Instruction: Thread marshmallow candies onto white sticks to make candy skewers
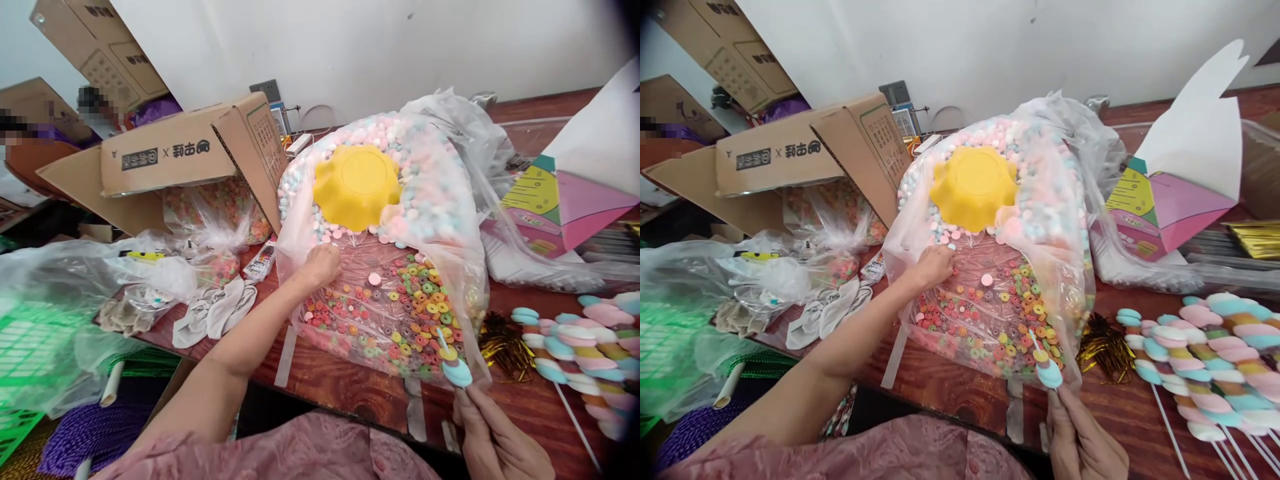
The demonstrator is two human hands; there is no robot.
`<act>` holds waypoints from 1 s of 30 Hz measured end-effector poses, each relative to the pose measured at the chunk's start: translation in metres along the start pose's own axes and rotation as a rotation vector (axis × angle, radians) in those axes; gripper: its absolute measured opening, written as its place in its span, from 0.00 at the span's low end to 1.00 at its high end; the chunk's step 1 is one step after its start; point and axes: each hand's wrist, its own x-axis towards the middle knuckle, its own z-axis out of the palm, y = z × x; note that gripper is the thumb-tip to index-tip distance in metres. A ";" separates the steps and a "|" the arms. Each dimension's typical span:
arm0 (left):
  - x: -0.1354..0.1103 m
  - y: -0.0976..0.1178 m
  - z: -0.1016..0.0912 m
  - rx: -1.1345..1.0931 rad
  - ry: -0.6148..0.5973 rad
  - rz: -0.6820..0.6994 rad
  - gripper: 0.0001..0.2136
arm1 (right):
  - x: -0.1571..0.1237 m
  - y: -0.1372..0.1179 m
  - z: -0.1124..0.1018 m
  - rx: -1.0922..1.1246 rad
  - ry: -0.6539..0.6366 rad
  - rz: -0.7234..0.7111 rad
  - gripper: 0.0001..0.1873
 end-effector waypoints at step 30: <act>0.000 0.033 0.045 -0.331 -0.041 0.292 0.04 | 0.012 -0.015 0.006 -0.044 -0.019 -0.219 0.10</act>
